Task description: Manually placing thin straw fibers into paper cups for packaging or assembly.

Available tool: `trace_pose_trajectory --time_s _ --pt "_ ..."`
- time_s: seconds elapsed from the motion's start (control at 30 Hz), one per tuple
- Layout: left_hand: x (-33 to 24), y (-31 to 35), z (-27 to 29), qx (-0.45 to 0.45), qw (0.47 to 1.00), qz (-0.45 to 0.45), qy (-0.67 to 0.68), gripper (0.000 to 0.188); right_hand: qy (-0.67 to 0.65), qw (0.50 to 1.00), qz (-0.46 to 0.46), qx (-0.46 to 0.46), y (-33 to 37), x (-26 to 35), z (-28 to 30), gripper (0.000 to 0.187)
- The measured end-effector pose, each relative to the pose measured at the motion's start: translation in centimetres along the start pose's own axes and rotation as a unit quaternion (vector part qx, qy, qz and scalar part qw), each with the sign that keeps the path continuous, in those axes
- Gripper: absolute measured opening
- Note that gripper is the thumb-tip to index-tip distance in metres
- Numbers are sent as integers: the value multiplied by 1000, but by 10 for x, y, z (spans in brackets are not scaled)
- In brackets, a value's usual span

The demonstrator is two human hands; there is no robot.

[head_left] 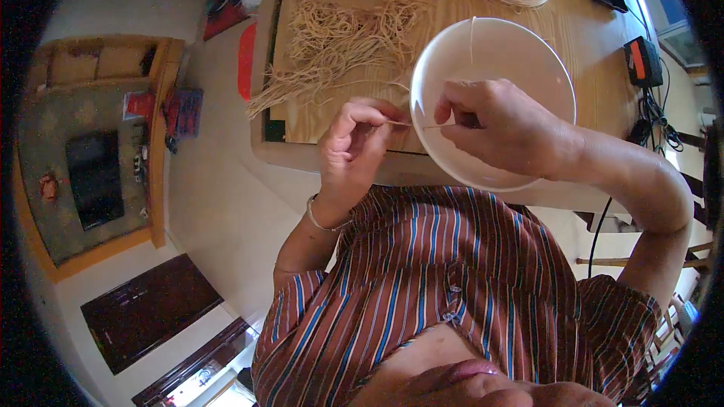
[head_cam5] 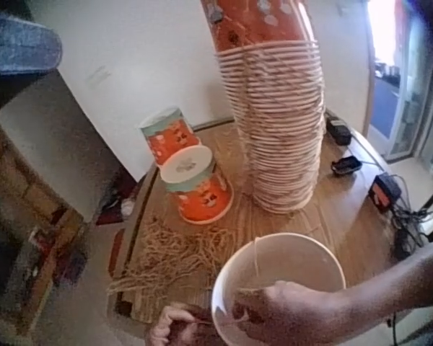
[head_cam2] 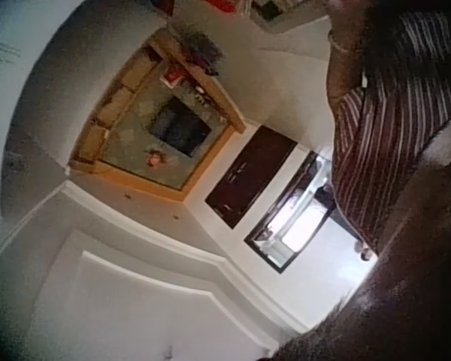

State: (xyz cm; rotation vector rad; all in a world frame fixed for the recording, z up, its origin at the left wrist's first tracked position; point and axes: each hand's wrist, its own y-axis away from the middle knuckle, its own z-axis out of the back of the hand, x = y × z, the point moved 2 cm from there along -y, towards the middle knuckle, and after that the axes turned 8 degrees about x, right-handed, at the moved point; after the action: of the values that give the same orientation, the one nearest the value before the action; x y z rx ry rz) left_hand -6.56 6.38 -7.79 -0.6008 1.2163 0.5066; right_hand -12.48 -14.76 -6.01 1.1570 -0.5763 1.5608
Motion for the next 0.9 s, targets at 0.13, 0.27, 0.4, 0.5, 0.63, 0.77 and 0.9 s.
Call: trace_pose_trajectory --time_s 0.13,0.27,0.4,0.5,0.63,0.77,0.9 --pt "0 0 9 -21 1000 -18 12 15 -2 1000 -8 21 1 1 0 17" --pt "-6 -2 13 -29 998 -43 41 15 5 1000 21 15 1 -3 -2 16" --pt "-10 -5 15 -28 996 -61 59 15 16 999 39 -6 0 -3 -5 19" --pt "-18 -11 14 -10 994 -87 65 14 30 997 64 -9 1 4 -4 16" --pt "-30 -29 10 32 989 -141 -23 14 32 994 107 -18 1 10 -7 13" --pt "-29 -46 6 56 966 -211 -140 16 65 993 99 -17 4 13 -7 12" --pt "-36 -63 5 95 953 -215 -191 16 118 986 100 -69 8 13 -9 21"
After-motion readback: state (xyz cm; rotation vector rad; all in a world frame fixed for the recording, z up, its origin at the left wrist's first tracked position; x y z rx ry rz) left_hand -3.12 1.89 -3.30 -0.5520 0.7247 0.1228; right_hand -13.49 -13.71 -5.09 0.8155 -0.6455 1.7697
